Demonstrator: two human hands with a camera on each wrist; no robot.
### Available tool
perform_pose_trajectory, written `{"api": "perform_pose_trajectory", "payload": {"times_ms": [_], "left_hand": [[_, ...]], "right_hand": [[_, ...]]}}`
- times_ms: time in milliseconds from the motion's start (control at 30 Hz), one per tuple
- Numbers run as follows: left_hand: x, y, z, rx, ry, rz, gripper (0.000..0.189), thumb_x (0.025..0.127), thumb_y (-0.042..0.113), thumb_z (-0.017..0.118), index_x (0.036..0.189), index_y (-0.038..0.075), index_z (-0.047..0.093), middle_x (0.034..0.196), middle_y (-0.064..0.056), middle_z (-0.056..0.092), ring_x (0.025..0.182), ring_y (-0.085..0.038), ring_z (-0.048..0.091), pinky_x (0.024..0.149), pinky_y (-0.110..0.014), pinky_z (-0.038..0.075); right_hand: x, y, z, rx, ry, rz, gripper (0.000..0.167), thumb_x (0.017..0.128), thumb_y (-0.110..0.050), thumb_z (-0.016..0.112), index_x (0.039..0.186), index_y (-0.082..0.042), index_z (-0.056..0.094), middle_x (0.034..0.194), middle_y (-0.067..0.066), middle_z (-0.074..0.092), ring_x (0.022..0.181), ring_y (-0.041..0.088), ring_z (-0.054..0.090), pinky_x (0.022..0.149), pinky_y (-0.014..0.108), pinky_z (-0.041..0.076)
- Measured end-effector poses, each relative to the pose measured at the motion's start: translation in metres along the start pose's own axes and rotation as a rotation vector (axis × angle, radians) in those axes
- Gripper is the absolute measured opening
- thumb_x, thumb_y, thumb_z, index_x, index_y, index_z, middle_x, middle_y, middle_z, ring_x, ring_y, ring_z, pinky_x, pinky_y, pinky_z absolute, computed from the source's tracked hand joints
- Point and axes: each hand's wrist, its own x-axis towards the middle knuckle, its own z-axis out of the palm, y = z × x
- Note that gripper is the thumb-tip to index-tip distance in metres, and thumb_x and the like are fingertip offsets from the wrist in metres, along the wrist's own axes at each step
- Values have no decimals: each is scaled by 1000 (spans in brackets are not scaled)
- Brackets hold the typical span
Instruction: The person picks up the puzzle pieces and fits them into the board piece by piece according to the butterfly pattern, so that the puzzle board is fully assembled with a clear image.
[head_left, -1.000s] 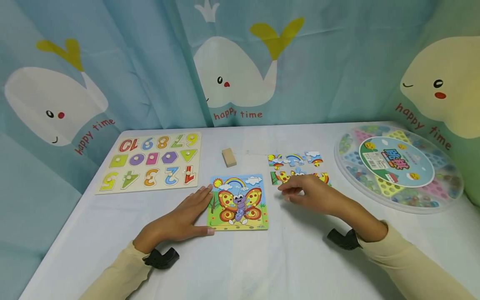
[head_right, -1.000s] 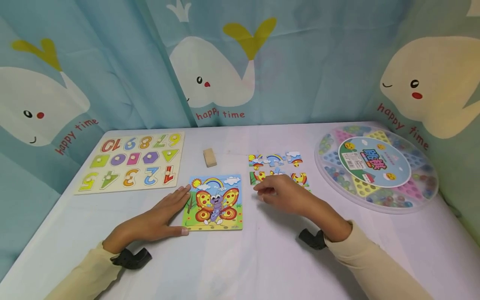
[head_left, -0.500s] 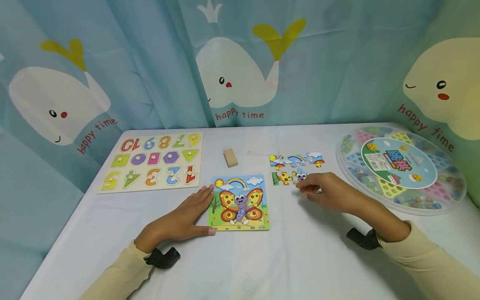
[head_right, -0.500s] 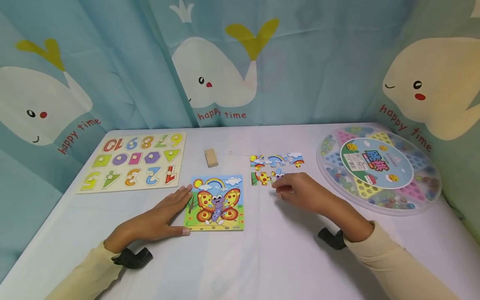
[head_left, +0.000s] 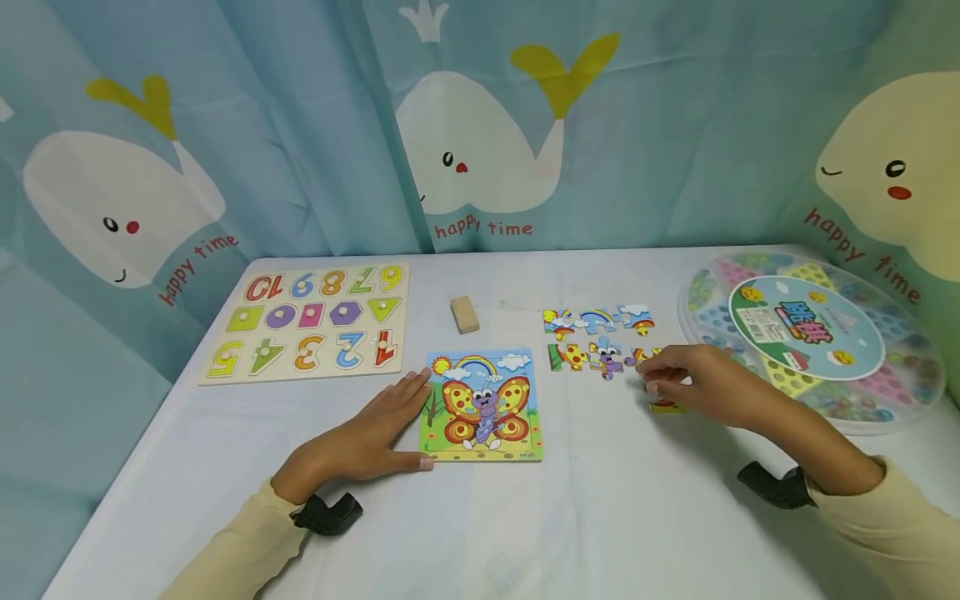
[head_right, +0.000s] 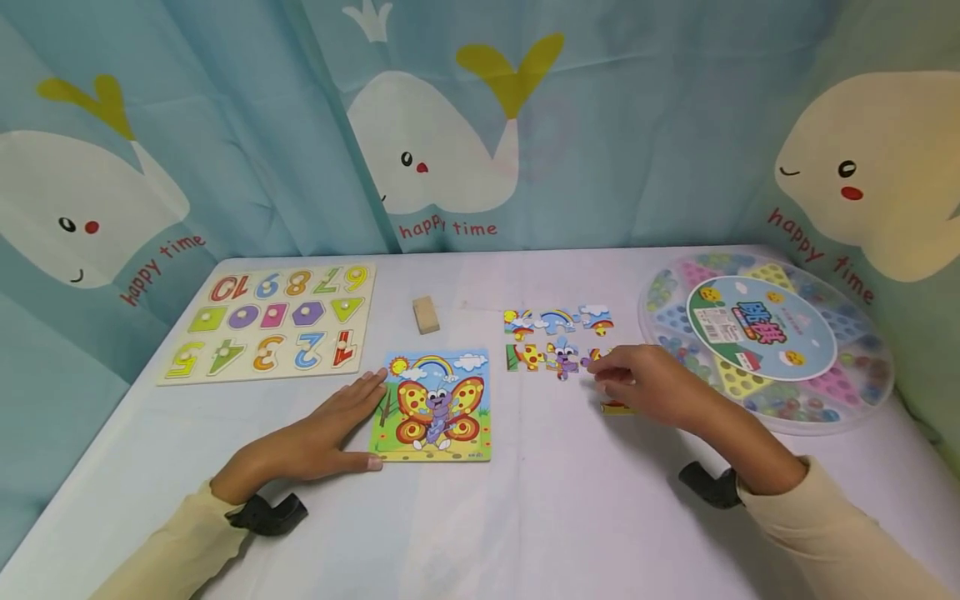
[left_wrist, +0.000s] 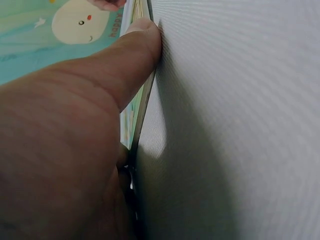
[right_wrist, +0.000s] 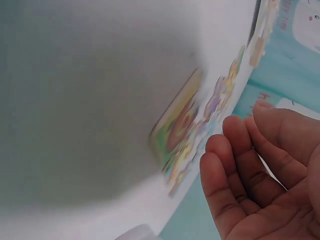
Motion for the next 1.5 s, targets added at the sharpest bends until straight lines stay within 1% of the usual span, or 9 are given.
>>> {"api": "perform_pose_trajectory", "payload": {"times_ms": [133, 267, 500, 700, 833, 1000, 1133, 1300, 1500], "left_hand": [[0, 0, 0, 4, 0, 3, 101, 85, 55, 67, 157, 10, 13, 163, 3, -4, 147, -17, -6, 118, -42, 4], [0, 1, 0, -1, 1, 9, 101, 85, 54, 67, 157, 9, 13, 163, 3, -4, 147, -17, -7, 118, -42, 4], [0, 0, -1, -5, 2, 9, 101, 85, 54, 67, 157, 9, 13, 163, 3, -4, 147, -16, -7, 118, -42, 4], [0, 0, 0, -1, 6, 5, 101, 85, 55, 67, 157, 10, 13, 162, 4, -4, 147, -15, -7, 118, -42, 4], [0, 1, -1, -4, 2, 0, 101, 85, 54, 68, 157, 10, 12, 162, 4, -4, 147, -15, -8, 118, -42, 4], [0, 0, -1, -6, 1, 3, 101, 85, 54, 68, 157, 9, 12, 163, 3, -4, 147, -15, -8, 118, -42, 4], [0, 0, -1, -7, 2, 6, 101, 85, 55, 67, 157, 9, 12, 163, 3, -4, 147, -15, -8, 118, -43, 4], [0, -1, 0, -5, 7, 5, 102, 85, 56, 67, 157, 9, 12, 162, 3, -4, 147, -15, -8, 118, -42, 4], [0, 0, 0, -4, 7, 7, 102, 85, 55, 67, 157, 10, 12, 162, 4, -4, 147, -14, -8, 118, -42, 4]], "right_hand": [[-6, 6, -3, -29, 8, 47, 16, 85, 3, 70, 101, 0, 71, 87, -8, 66, 78, 9, 61, 62, 24, 52], [-10, 11, -4, -62, 38, 48, 15, 85, 2, 70, 99, -3, 72, 87, -8, 66, 77, 7, 58, 64, 25, 52], [-11, 18, 2, -63, 59, 103, 18, 83, 0, 73, 100, -1, 73, 97, 5, 69, 84, 20, 61, 70, 30, 53], [-10, 19, 6, -62, 49, 115, 21, 80, 0, 76, 100, 0, 73, 99, 9, 69, 85, 23, 61, 69, 32, 53], [-9, 18, 8, -45, 28, 147, 24, 78, -1, 77, 102, 0, 72, 99, 8, 68, 86, 22, 57, 70, 32, 49], [-9, 16, 10, -57, 6, 165, 30, 76, 0, 79, 105, 2, 71, 87, 1, 57, 79, 19, 46, 64, 28, 39], [-10, 14, 13, -65, -12, 172, 36, 76, -2, 79, 110, 6, 68, 84, 1, 50, 78, 19, 42, 60, 27, 34], [-11, 12, 14, -77, -20, 196, 41, 77, -8, 80, 111, 10, 65, 88, 4, 55, 78, 19, 45, 61, 28, 38], [-11, 10, 13, -98, -51, 271, 45, 78, -10, 80, 111, 15, 63, 92, 11, 59, 80, 22, 49, 65, 33, 44]]}}
